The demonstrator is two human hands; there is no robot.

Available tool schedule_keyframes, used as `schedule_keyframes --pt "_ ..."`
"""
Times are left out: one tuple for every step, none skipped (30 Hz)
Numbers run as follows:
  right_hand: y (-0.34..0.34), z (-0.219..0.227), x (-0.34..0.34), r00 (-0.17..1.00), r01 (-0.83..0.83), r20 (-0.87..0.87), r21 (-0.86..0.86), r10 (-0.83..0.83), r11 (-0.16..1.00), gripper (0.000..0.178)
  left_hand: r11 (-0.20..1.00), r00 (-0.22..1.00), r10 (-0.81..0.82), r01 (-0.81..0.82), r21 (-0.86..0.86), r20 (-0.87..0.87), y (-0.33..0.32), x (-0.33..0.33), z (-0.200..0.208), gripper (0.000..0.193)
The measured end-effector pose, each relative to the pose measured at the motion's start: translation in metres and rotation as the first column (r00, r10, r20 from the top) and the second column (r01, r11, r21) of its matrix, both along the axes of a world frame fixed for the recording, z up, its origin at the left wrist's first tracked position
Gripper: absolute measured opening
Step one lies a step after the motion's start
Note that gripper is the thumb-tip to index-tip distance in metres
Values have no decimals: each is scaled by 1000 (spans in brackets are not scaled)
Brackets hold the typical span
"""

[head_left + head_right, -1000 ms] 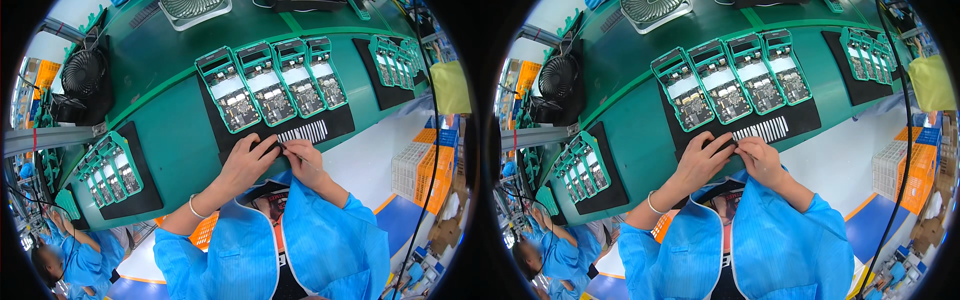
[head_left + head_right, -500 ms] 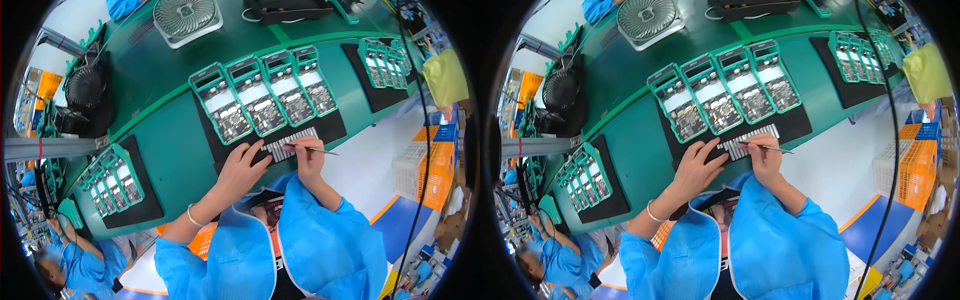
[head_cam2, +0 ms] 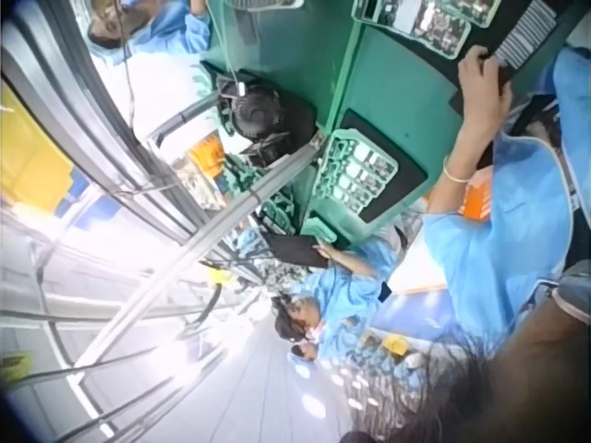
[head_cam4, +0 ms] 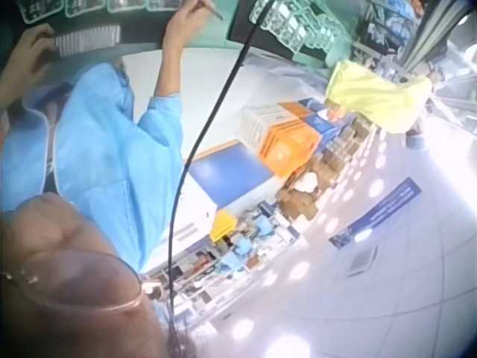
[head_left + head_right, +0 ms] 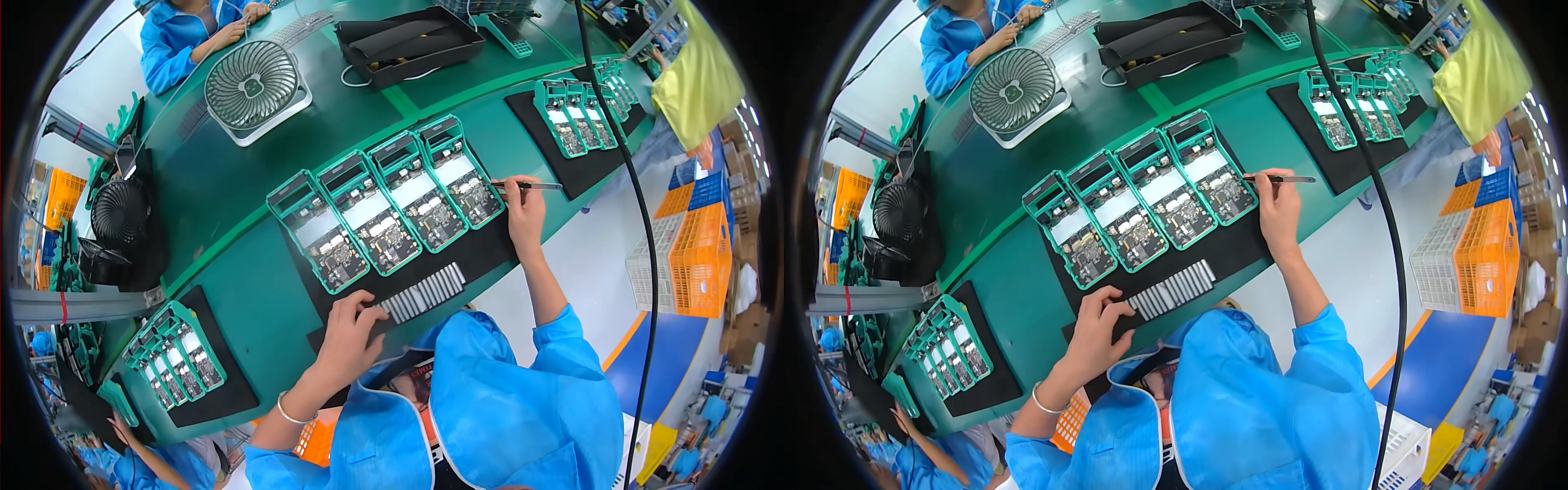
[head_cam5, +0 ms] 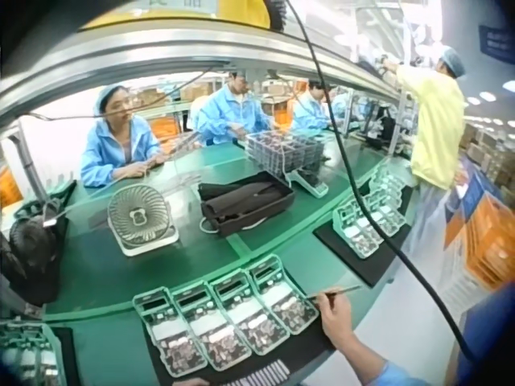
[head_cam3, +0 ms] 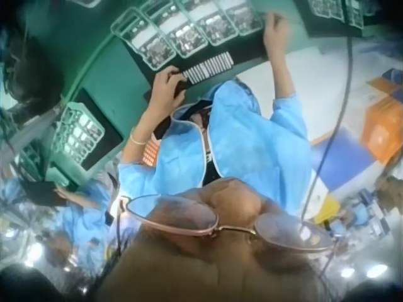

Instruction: Assembling electronic components onto printed circuit boards at an industrial assembly line.

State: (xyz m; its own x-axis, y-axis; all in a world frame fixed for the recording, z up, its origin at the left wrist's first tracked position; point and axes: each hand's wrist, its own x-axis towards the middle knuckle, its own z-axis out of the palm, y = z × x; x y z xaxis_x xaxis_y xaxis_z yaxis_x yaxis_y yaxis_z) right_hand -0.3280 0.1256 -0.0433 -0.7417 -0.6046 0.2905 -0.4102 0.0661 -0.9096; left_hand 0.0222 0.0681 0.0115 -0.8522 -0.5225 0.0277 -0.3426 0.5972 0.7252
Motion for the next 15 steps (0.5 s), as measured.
schedule_keyframes --pt "-2 -1 -1 1000 4 18 -21 -4 1000 16 999 999 11 -13 37 40 -1 3 2 41" --pt "-3 -1 -1 1000 5 20 -22 -4 1000 16 1000 999 15 -15 2 36 -1 6 3 43" --pt "-4 0 0 999 2 55 -44 0 999 15 1000 999 12 -12 2 39 -3 8 5 43" --pt "-5 1 0 996 0 89 -66 6 998 15 1000 999 20 -19 -16 31 -5 11 10 43" --pt "-6 1 0 996 1 92 -67 5 998 15 999 999 29 -28 -33 22 -6 15 15 43" --pt "-6 2 0 996 -1 86 -51 5 999 14 996 998 51 -49 -78 26 -9 18 23 42" --pt "-6 3 -1 996 -6 84 -36 9 999 14 994 997 73 -72 -84 14 -11 23 31 41" --pt "-7 3 -2 996 -4 89 -38 7 999 14 991 995 96 -96 -91 1 -14 28 42 41" --pt "-7 3 -4 997 -14 82 -36 17 999 13 983 993 116 -112 -148 21 -20 32 54 41" --pt "-7 3 -5 997 -29 75 -36 31 999 12 971 986 162 -156 -181 22 -26 38 62 41" --pt "-6 5 -6 997 -26 78 -36 29 999 12 956 978 207 -198 -215 21 -33 45 69 41" --pt "-7 8 -6 995 -37 89 -33 40 999 11 934 963 268 -253 -251 29 -41 51 77 40" --pt "-6 9 -7 994 -48 100 -29 51 998 10 903 947 320 -301 -308 13 -50 55 83 40" --pt "-5 8 -9 994 -46 101 -28 49 999 10 873 930 369 -345 -344 3 -61 59 85 41" --pt "-2 8 -12 996 -63 62 30 61 998 11 846 912 411 -382 -373 -3 -74 65 84 41"
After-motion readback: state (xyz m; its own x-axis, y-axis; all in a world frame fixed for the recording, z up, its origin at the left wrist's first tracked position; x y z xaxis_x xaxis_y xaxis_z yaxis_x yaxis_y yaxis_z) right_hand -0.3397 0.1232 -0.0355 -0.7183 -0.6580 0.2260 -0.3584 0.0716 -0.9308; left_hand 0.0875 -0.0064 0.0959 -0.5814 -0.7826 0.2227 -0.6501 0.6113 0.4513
